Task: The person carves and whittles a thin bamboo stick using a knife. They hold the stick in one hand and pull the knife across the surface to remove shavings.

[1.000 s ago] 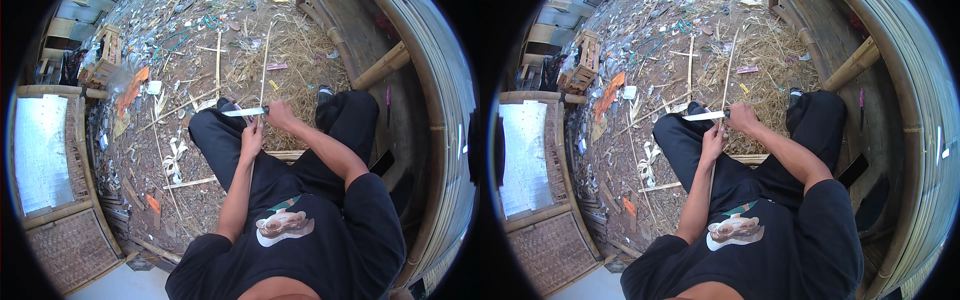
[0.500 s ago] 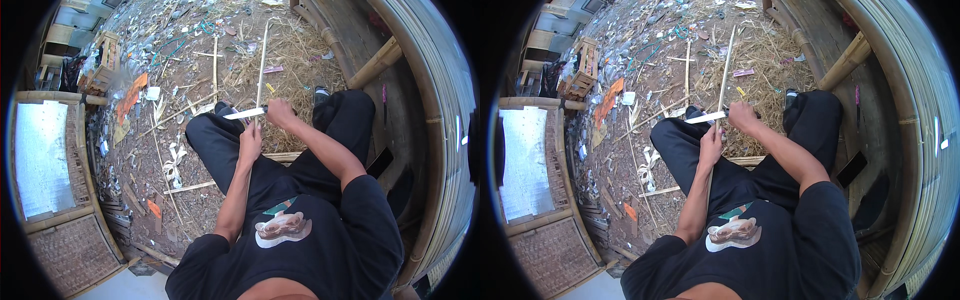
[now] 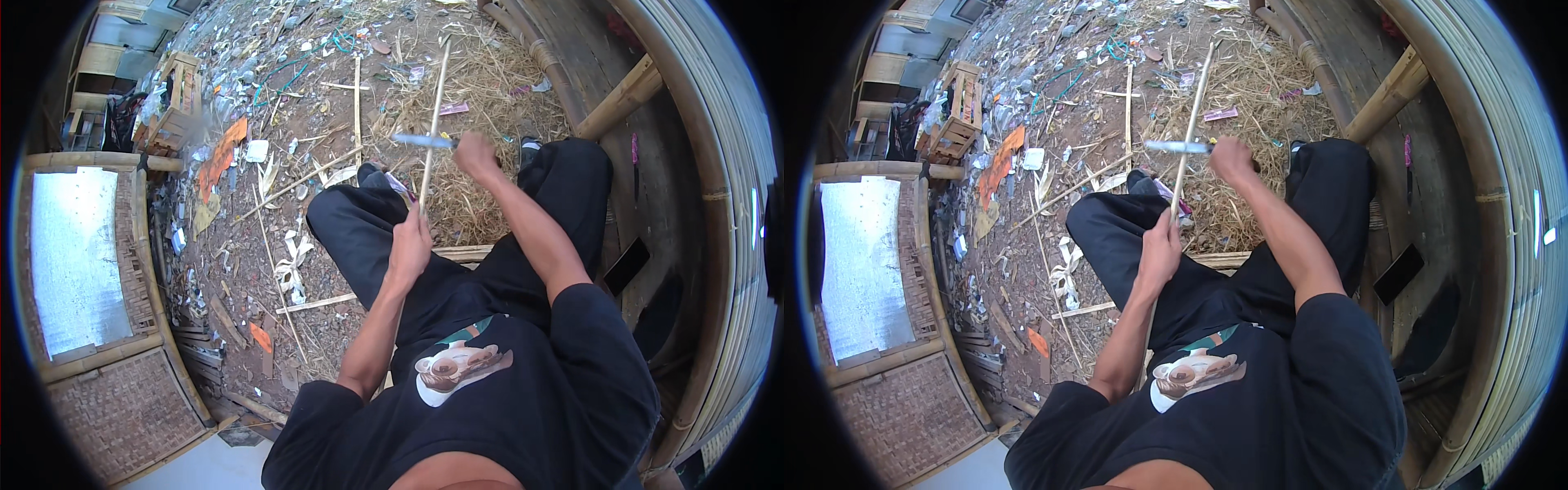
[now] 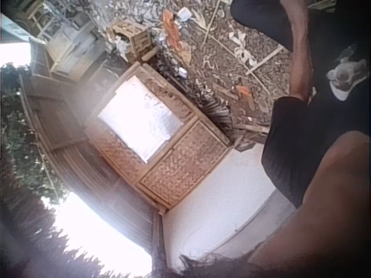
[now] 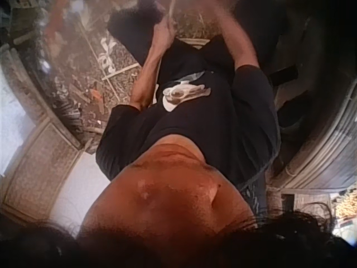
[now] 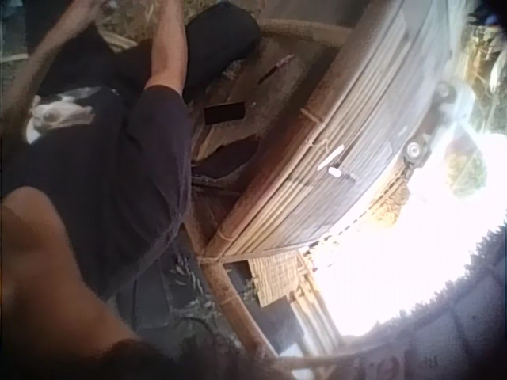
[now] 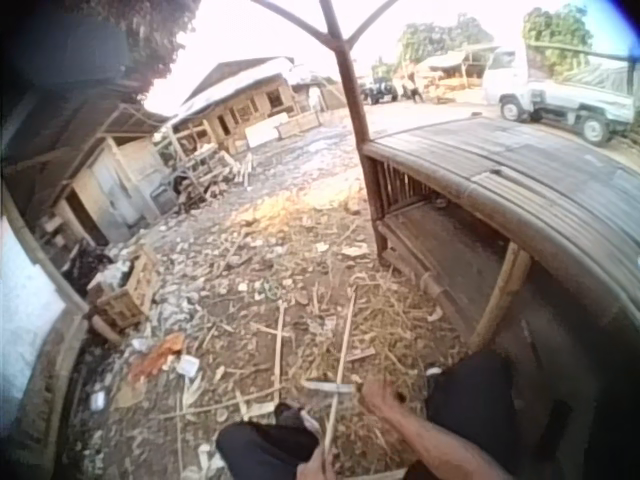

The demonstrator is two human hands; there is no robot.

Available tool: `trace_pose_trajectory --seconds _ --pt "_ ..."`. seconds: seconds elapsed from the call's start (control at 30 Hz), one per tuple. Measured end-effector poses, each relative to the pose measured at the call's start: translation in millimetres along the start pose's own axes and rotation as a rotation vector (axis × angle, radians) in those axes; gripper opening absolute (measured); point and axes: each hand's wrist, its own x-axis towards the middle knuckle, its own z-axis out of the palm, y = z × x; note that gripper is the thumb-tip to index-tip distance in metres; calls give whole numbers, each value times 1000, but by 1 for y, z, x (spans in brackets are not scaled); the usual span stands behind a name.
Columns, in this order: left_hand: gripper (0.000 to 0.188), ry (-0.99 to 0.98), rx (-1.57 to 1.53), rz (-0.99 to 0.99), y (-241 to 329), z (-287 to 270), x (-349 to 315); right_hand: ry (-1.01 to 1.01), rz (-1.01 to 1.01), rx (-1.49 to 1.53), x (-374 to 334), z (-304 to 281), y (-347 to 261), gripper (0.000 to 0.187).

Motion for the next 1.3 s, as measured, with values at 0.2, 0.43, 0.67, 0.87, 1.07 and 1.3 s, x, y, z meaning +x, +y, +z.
trace_pose_trajectory --seconds 0.2,0.43,0.67,0.87,1.07,1.3 --pt "28 -138 -13 -66 6 -9 -94 150 262 78 44 -29 55 28" --pt "27 -318 -490 -323 -12 -31 -96 -28 449 936 47 -17 50 37" --pt "31 -522 -780 -468 3 -35 -69 34 153 1093 4 -52 4 31" --pt "38 -429 -718 -422 -3 -9 -29 -117 -33 1059 3 -65 4 25" --pt "22 -264 -749 -399 14 3 4 -38 -158 664 -22 -80 -11 38" --pt "27 -115 -417 -260 4 -4 23 188 -373 212 -33 -63 -13 31"
